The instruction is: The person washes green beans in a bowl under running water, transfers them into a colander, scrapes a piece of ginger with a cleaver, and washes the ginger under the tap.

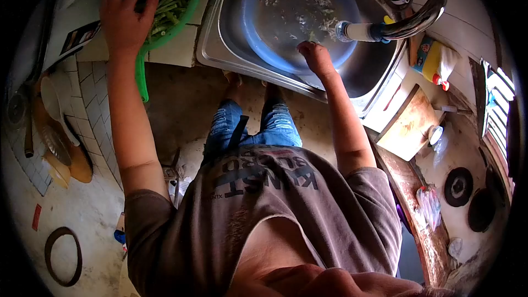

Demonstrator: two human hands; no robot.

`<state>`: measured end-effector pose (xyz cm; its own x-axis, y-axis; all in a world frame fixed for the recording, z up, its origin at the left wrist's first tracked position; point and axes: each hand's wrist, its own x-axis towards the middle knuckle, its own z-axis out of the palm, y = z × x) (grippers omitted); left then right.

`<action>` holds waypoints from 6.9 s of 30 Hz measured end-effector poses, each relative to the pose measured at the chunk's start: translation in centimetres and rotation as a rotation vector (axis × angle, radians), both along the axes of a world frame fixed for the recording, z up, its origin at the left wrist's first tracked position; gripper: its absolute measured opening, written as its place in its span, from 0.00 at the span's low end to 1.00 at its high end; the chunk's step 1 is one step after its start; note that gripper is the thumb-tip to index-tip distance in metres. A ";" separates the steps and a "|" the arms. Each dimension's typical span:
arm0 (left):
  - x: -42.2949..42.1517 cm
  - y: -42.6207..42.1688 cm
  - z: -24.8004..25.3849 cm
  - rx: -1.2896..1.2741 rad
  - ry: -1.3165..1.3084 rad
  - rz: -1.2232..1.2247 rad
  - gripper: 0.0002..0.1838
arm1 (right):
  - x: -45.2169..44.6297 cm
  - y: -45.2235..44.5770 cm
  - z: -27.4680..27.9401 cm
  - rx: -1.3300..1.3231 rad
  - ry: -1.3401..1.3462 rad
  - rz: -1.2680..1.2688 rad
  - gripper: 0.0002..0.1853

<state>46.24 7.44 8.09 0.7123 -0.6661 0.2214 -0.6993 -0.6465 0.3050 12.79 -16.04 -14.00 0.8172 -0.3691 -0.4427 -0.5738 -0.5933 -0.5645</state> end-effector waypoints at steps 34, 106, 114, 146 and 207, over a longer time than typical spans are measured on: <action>-17.4 -11.1 -24.7 0.649 0.415 -0.613 0.10 | 2.2 0.0 -2.8 -0.082 0.028 0.180 0.11; -18.8 -8.7 -19.7 -1.168 2.409 0.527 0.13 | 10.1 -5.4 -7.8 -0.461 -0.168 -0.226 0.10; -18.9 -8.7 -20.1 -1.173 2.420 0.537 0.13 | 10.0 -6.3 -8.5 -0.484 -0.142 -0.125 0.11; -19.1 -9.1 -19.2 -1.420 2.069 0.694 0.19 | 11.1 4.1 5.2 0.086 -0.591 -0.235 0.13; -18.8 -8.3 -20.4 -1.427 2.314 0.396 0.16 | 5.7 -18.1 13.5 -0.068 -0.780 -0.549 0.23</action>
